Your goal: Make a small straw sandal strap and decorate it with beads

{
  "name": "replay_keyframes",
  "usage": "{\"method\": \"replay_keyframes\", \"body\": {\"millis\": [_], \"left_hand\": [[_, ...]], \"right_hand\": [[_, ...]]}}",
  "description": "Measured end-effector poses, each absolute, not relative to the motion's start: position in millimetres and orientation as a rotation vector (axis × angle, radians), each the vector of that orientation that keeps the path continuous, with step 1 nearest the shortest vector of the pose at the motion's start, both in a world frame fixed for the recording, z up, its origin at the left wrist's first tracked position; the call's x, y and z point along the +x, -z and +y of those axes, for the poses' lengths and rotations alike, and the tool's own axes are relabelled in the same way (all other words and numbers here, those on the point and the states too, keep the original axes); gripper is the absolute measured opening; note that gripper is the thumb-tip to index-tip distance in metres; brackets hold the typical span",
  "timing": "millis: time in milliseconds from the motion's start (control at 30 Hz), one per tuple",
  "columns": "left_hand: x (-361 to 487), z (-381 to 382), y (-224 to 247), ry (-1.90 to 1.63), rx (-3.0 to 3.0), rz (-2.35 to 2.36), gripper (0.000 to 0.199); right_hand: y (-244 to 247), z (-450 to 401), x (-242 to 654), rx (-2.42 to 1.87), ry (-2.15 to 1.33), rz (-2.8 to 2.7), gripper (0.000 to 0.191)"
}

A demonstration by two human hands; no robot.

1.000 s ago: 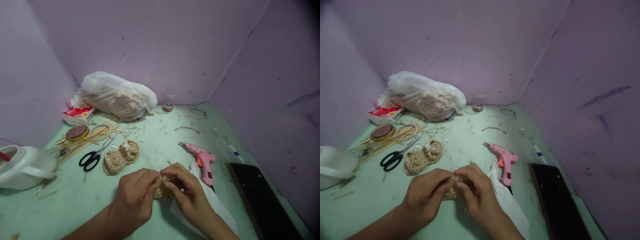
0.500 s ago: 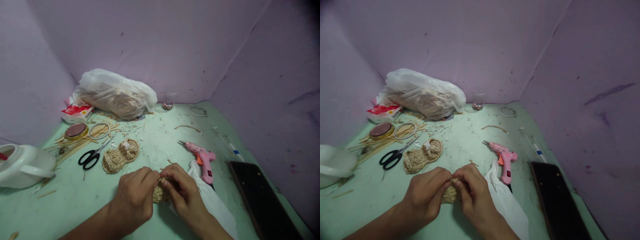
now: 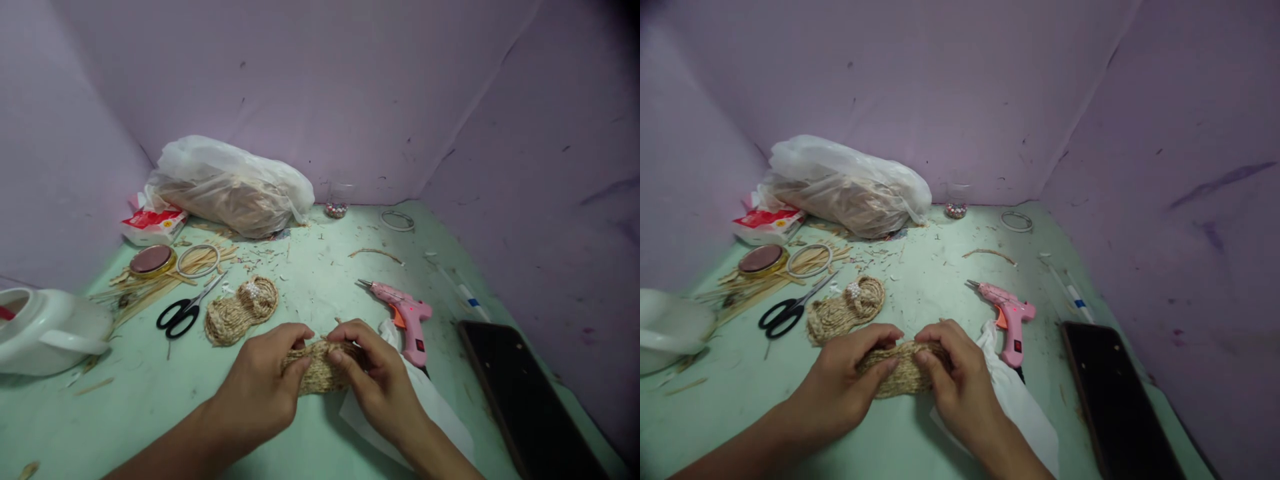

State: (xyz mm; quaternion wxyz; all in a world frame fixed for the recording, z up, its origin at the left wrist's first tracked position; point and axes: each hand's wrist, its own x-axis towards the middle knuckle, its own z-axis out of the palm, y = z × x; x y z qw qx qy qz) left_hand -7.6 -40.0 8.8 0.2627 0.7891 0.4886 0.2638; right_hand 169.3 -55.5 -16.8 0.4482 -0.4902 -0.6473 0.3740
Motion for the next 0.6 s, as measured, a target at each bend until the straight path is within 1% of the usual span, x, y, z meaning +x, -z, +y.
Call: {"method": "replay_keyframes", "body": {"millis": [67, 133, 200, 267, 300, 333, 367, 400, 433, 500, 600], "left_hand": [[-7, -37, -13, -0.649, 2.058, 1.381, 0.014], [-8, -34, -17, -0.607, 1.991, 1.414, 0.009], [-10, -32, -21, -0.634, 1.950, 1.449, 0.010], [-12, -32, -23, -0.725, 1.946, 1.512, 0.009], [-13, -31, -23, -0.767, 1.951, 1.542, 0.009], [-14, -31, -23, -0.804, 1.956, 1.567, 0.008], [-14, -31, -24, -0.831, 1.960, 1.581, 0.008], [-14, -31, -24, -0.847, 1.960, 1.587, 0.008], [-14, -31, -24, -0.857, 1.954, 1.589, 0.008], [-14, -31, -25, -0.870, 1.925, 1.584, 0.008], [-13, -30, -25, -0.884, 1.851, 1.575, 0.008]], "right_hand": [[14, -56, 169, -1.226, -0.919, -1.624, 0.014], [8, -55, 174, -1.258, -0.864, -1.646, 0.028], [-1, -54, 189, -1.367, -0.684, -1.632, 0.040], [-10, -51, 212, -1.608, -0.400, -1.568, 0.033], [-14, -49, 226, -1.813, -0.263, -1.544, 0.032], [-15, -48, 239, -2.068, -0.207, -1.513, 0.035], [-16, -47, 251, -2.293, -0.235, -1.508, 0.041], [-14, -45, 260, -2.441, -0.352, -1.533, 0.047], [-11, -44, 267, -2.501, -0.481, -1.557, 0.049], [-4, -42, 272, -2.514, -0.623, -1.616, 0.047], [4, -38, 268, -2.433, -0.654, -1.640, 0.038]]}}
